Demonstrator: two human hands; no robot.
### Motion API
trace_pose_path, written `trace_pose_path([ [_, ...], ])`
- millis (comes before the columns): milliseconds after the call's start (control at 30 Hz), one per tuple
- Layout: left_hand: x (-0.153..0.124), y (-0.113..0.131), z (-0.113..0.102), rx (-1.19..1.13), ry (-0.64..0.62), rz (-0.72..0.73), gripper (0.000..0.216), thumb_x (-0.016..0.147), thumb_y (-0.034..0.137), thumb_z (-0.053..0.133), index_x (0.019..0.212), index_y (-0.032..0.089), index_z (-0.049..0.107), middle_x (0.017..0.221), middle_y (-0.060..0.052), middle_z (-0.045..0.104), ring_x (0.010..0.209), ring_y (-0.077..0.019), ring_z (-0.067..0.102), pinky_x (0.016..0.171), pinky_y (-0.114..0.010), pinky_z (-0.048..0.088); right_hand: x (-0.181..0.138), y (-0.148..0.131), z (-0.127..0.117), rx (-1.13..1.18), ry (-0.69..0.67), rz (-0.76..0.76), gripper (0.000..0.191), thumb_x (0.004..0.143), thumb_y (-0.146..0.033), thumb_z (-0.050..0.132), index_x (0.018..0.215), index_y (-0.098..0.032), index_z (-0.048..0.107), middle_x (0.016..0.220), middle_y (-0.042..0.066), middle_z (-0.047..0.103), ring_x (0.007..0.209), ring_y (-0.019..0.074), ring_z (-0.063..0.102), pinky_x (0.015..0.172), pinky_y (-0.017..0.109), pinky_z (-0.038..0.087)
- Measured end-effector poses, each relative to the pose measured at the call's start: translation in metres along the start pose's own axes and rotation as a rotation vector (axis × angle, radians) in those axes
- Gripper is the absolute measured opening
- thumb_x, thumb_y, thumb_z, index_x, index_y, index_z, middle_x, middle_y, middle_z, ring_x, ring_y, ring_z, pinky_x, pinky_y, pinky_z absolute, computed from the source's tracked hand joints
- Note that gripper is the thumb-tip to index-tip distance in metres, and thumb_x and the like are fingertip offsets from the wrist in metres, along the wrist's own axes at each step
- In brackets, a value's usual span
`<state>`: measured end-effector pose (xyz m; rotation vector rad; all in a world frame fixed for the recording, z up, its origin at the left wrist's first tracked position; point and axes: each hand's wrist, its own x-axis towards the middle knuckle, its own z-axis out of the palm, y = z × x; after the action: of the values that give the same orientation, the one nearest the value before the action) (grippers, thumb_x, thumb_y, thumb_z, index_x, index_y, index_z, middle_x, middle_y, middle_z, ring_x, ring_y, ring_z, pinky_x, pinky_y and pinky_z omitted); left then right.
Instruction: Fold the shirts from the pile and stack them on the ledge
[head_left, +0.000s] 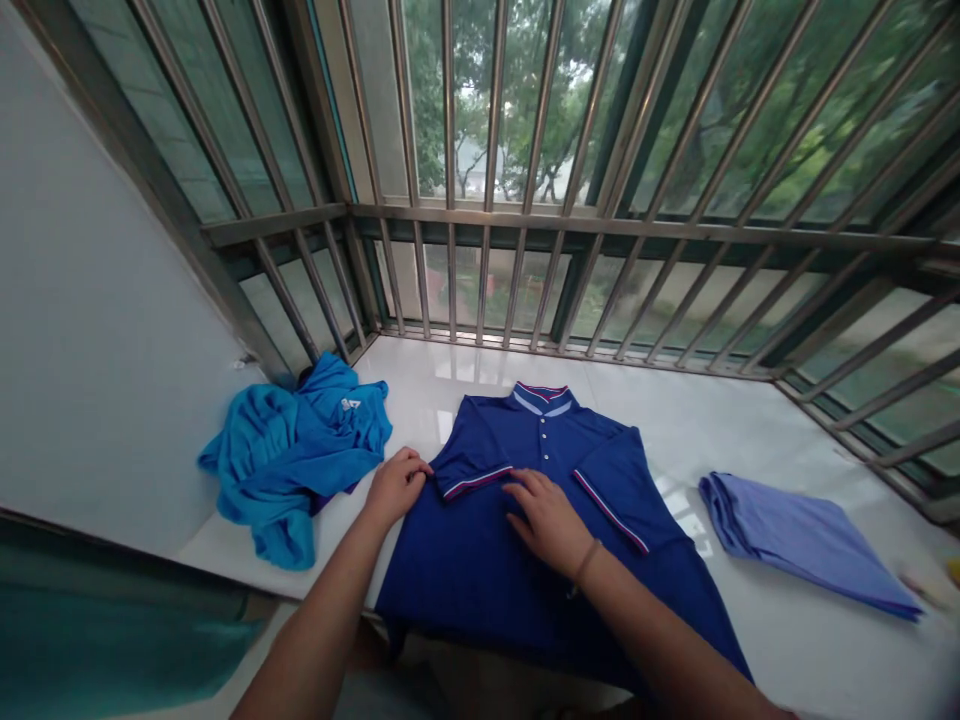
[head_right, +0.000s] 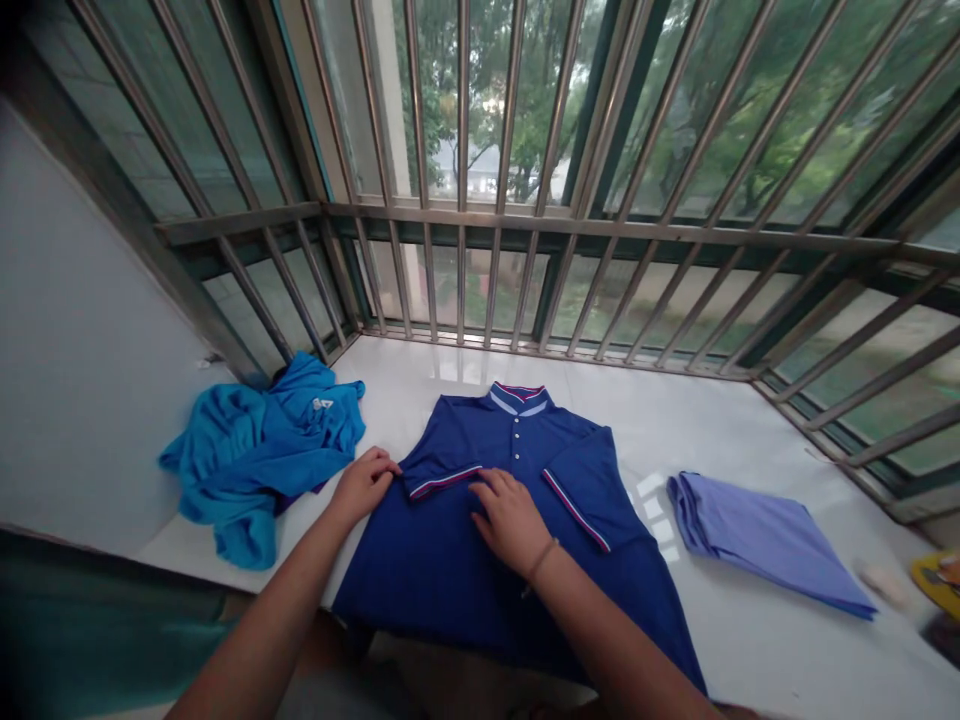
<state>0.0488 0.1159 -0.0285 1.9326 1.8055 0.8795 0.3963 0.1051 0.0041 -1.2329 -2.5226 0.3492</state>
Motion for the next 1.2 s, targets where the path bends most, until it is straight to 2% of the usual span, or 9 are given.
trace_pose_path([
  [67,0.001,0.002,0.000,0.014,0.008,-0.001,0.029,0.091,0.018,0.054,0.090,0.025,0.083,0.104,-0.002,0.071,0.072,-0.0144,0.063,0.073,-0.030,0.050,-0.056,-0.009,0.013,0.002,0.013,0.037,0.048,0.097,-0.022,0.067,0.144,-0.030,0.068,0.162,0.010,0.059,0.156,0.0341,0.048,0.127,0.057,0.043],
  [233,0.004,0.005,0.003,0.114,0.045,0.001,0.034,0.101,0.039,0.053,0.084,0.025,0.078,0.102,-0.004,0.073,0.081,-0.0184,0.068,0.079,-0.032,0.052,-0.176,-0.010,0.042,0.009,0.129,0.148,0.050,0.100,-0.030,0.064,0.148,-0.044,0.066,0.160,0.005,0.063,0.152,0.0348,0.056,0.125,0.063,0.047],
  [400,0.012,0.000,0.005,0.124,0.072,-0.057,0.042,0.102,0.052,0.050,0.082,0.024,0.073,0.100,-0.006,0.074,0.085,-0.0211,0.071,0.084,-0.034,0.057,-0.213,-0.019,0.042,0.000,0.111,0.168,0.056,0.098,-0.026,0.068,0.150,-0.044,0.064,0.161,0.004,0.062,0.152,0.0357,0.055,0.126,0.064,0.046],
  [567,0.050,0.027,0.014,0.087,0.055,0.091,0.041,0.106,0.040,0.040,0.110,0.023,0.077,0.120,-0.009,0.080,0.119,-0.0258,0.072,0.111,-0.041,0.055,-0.173,-0.062,0.036,0.101,0.012,0.130,0.056,0.098,-0.027,0.070,0.152,-0.037,0.062,0.167,0.006,0.056,0.160,0.0343,0.044,0.133,0.063,0.035],
  [767,0.115,0.078,0.054,0.265,-0.100,0.162,0.045,0.108,0.025,0.037,0.133,0.019,0.074,0.142,-0.013,0.075,0.137,-0.0249,0.067,0.124,-0.039,0.046,-0.055,-0.114,0.042,0.169,-0.021,0.059,0.062,0.102,-0.045,0.071,0.160,-0.034,0.053,0.185,0.013,0.021,0.169,0.0404,0.023,0.133,0.068,0.026],
  [867,0.131,0.076,0.073,0.319,-0.126,0.122,0.044,0.106,0.026,0.043,0.136,0.014,0.072,0.149,-0.020,0.071,0.144,-0.0311,0.062,0.127,-0.046,0.042,0.003,-0.119,0.048,0.181,-0.016,0.065,0.072,0.100,-0.050,0.073,0.165,-0.036,0.047,0.186,0.013,0.010,0.168,0.0447,0.020,0.131,0.071,0.026],
  [933,0.132,0.067,0.079,0.353,-0.134,0.087,0.047,0.105,0.030,0.047,0.144,0.013,0.067,0.158,-0.022,0.063,0.152,-0.0346,0.055,0.128,-0.051,0.040,0.027,-0.115,0.052,0.186,-0.040,0.081,0.080,0.099,-0.053,0.072,0.170,-0.031,0.042,0.185,0.014,0.019,0.168,0.0442,0.020,0.132,0.072,0.024],
  [1033,0.130,0.049,0.079,0.375,-0.150,0.063,0.055,0.107,0.039,0.048,0.157,0.019,0.058,0.171,-0.017,0.050,0.162,-0.0349,0.042,0.131,-0.055,0.034,0.036,-0.105,0.059,0.189,-0.078,0.087,0.078,0.103,-0.054,0.065,0.170,-0.021,0.041,0.179,0.014,0.037,0.167,0.0402,0.025,0.133,0.070,0.023],
  [1200,0.126,0.033,0.081,0.388,-0.147,0.051,0.062,0.110,0.049,0.039,0.166,0.024,0.049,0.178,-0.013,0.040,0.166,-0.0345,0.035,0.135,-0.060,0.026,0.010,-0.091,0.062,0.211,-0.071,-0.059,0.068,0.109,-0.056,0.057,0.167,-0.024,0.044,0.177,0.010,0.042,0.164,0.0345,0.032,0.135,0.066,0.023],
])
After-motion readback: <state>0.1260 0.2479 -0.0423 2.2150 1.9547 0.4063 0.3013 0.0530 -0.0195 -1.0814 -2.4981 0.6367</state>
